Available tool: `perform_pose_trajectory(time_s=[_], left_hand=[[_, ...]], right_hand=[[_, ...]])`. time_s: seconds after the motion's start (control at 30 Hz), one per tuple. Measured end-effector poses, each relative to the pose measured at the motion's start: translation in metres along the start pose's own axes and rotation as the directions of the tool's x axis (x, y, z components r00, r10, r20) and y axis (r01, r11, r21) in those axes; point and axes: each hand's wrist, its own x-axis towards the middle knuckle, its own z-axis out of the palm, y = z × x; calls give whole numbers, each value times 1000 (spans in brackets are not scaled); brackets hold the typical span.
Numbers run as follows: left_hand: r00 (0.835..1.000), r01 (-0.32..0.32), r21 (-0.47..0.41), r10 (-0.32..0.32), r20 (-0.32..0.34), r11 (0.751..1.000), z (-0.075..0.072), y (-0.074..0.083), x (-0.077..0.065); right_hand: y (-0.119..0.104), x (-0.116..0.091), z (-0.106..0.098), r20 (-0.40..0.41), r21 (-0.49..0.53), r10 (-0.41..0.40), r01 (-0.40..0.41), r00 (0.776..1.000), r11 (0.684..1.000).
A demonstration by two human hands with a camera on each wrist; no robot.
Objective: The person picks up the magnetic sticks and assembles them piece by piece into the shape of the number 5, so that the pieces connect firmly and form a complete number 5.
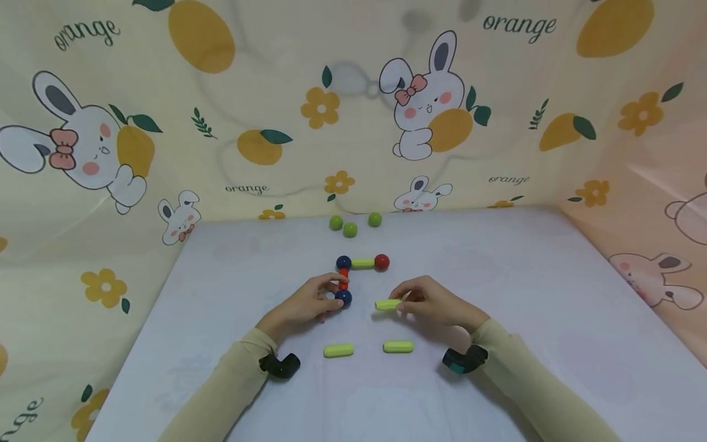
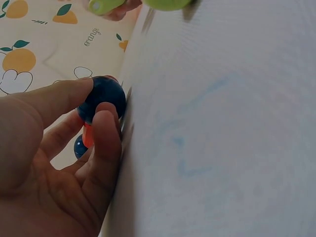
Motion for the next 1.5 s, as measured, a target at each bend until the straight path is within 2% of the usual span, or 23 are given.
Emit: perform_pose_trajectory(time_s=[0.5, 0.77, 1.17, 1.5], left_hand=[[1000, -12, -4, 12, 9, 1000, 0, -1, 1], [1000, 2, -8, -2, 5, 1000, -1, -2, 0], [1000, -2, -9, 2, 9, 1000, -2, 0, 0], [1000, 17, -22, -17, 1, 1000, -1, 0, 0]], right_hand=[[-15, 26, 0, -74, -69, 3, -8, 997, 998], [-13, 31, 4, -59, -22, 38, -39, 998, 999], [-1, 39, 22, -106, -23, 117, -120, 988, 993], [0, 41, 28, -132, -34, 69, -75, 989, 997]])
